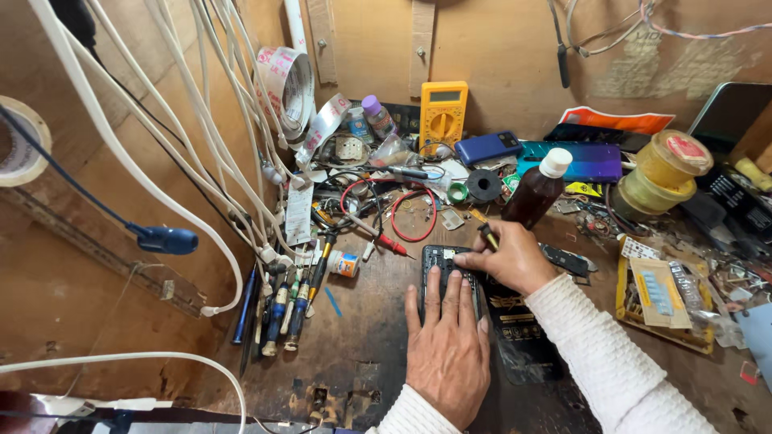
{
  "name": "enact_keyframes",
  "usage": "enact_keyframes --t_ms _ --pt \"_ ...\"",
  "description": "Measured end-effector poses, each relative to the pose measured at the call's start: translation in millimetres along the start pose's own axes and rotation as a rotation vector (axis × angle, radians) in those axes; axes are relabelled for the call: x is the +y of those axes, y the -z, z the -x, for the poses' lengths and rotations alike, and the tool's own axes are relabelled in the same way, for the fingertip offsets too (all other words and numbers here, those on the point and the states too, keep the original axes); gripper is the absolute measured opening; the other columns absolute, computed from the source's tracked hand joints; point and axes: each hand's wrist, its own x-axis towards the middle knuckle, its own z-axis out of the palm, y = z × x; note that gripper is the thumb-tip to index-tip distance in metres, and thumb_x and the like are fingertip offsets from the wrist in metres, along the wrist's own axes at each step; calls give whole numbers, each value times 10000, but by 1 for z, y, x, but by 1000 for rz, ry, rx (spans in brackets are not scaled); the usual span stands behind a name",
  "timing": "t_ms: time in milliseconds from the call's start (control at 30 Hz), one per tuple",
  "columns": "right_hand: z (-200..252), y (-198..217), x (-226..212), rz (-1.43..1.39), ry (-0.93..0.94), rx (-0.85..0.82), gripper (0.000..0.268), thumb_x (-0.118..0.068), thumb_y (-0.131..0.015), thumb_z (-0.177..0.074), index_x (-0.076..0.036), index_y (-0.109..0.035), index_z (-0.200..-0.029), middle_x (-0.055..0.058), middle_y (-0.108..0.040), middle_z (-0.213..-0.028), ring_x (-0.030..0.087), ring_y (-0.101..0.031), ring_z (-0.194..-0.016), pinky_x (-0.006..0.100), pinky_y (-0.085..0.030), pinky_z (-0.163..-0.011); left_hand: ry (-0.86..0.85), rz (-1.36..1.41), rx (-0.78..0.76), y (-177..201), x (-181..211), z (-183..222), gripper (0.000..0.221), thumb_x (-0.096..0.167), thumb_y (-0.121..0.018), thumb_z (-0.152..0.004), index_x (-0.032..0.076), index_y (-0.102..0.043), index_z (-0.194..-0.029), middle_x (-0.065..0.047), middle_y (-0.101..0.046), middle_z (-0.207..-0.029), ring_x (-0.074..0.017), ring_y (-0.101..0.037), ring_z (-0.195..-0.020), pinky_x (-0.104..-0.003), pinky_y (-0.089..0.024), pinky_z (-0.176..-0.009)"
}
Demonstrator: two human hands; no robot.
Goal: The person uses a small screwdriver to work on the internal components of a disassembled mobile phone. They carefully place the screwdriver tip onto a specific part of the circuitry and press down firmly while holding the phone body with their other hand.
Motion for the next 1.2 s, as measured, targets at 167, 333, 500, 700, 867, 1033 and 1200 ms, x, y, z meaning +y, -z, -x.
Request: enact_keyframes --t_ms 167,333,500,700,867,1033,1200 --pt "-9 1 -3 62 -59 43 418 -311 -976 -604 -20 -691 -698 73 -711 -662 168 -650 -601 343 -537 -603 -5 -14 24 -3 -2 0 574 273 -416 -1022 -108 -421 -1452 -244 -371 -1568 -422 -177 -1522 -621 -61 -1182" --pt "-7 1 -4 88 -43 56 391 -298 -972 -619 -28 -700 -697 75 -717 -654 157 -666 -594 343 -546 -603 -13 -25 30 -7 -3 1 566 264 -414 -1019 -97 -428 -1455 -234 -375 -1572 -418 -183 -1522 -627 -63 -1180" --pt "-4 -3 -6 64 5 94 361 -274 -953 -663 -21 -699 -709 78 -719 -641 147 -673 -579 336 -551 -598 -10 -41 37 -4 -1 3 562 241 -429 -993 -83 -439 -1451 -225 -401 -1560 -414 -206 -1515 -628 -71 -1181" --pt "-1 0 -4 -23 15 154 327 -269 -915 -715 -29 -696 -750 73 -726 -651 137 -693 -575 327 -556 -593 8 -53 44 2 3 1 538 222 -458 -974 -81 -468 -1418 -222 -423 -1538 -422 -240 -1495 -625 -75 -1186" --pt "6 7 -1 47 38 111 364 -293 -934 -718 -13 -706 -756 98 -724 -674 167 -676 -618 345 -552 -615 8 -27 70 3 3 3 540 214 -461 -979 -76 -466 -1434 -217 -423 -1550 -425 -257 -1491 -623 -85 -1182" --pt "12 -2 -3 -1 21 127 317 -255 -917 -685 -13 -727 -766 84 -745 -695 150 -705 -636 335 -562 -633 -5 -33 43 0 1 2 570 215 -465 -962 -89 -442 -1445 -233 -410 -1549 -435 -234 -1489 -638 -70 -1170" --pt "6 -1 -2 10 -55 90 338 -274 -922 -690 -6 -729 -763 107 -752 -709 171 -706 -645 353 -568 -646 -8 -24 36 -2 1 3 580 234 -462 -978 -97 -425 -1453 -243 -362 -1572 -461 -182 -1496 -638 -58 -1175"
